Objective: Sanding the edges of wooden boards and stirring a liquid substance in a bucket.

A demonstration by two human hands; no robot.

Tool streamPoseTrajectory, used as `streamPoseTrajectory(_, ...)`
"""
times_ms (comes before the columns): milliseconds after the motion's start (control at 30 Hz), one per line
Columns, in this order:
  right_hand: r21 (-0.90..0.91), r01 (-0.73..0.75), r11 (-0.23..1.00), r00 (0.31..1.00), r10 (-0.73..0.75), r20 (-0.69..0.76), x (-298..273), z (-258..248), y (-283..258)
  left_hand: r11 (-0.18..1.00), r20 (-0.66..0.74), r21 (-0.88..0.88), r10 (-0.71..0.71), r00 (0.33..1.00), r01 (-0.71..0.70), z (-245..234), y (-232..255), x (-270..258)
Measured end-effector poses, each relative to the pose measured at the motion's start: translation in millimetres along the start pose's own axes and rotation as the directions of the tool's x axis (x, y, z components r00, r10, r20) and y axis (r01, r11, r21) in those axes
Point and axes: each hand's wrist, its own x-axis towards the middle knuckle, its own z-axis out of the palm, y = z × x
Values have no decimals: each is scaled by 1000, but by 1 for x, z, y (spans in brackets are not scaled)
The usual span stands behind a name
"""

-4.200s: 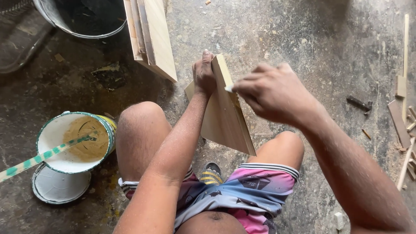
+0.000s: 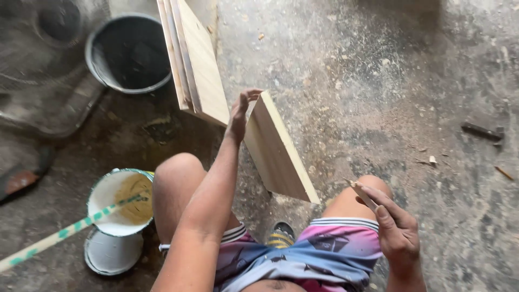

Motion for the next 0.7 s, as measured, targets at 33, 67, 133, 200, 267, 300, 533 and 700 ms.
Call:
streamPoseTrajectory(33,19,8,1000,1000,-7,-8,1,-2,4,1000,13,16,6,1000,-7,-3,10,-2)
streamPoseTrajectory(67,50,35,998,997,-32,-73,2,-5,9,997,-46,70,19,999,-15,-5,18,-3)
streamPoseTrajectory(133,91,57,994,988,-43,-149,3,-11,18,991,-92,132,27,995,-15,-2,58,-15)
streamPoseTrajectory(200,166,-2,986,923,65,-380,1,-17,29,712,56,522,520,852,-469,9,120,-32)
streamPoseTrajectory(267,233,12,972,906,88,-413,7,-24,43,549,492,553,393,777,-627,34,175,-71)
streamPoseTrajectory(300,282,16,959,903,107,-416,5,-27,50,402,792,493,158,589,-771,45,204,-98)
streamPoseTrajectory(533,354,146,924,818,89,-568,50,1,71,173,914,371,-244,325,-913,83,176,-88)
streamPoseTrajectory(700,465,183,866,805,139,-576,66,-26,74,110,920,349,-230,318,-931,110,201,-23)
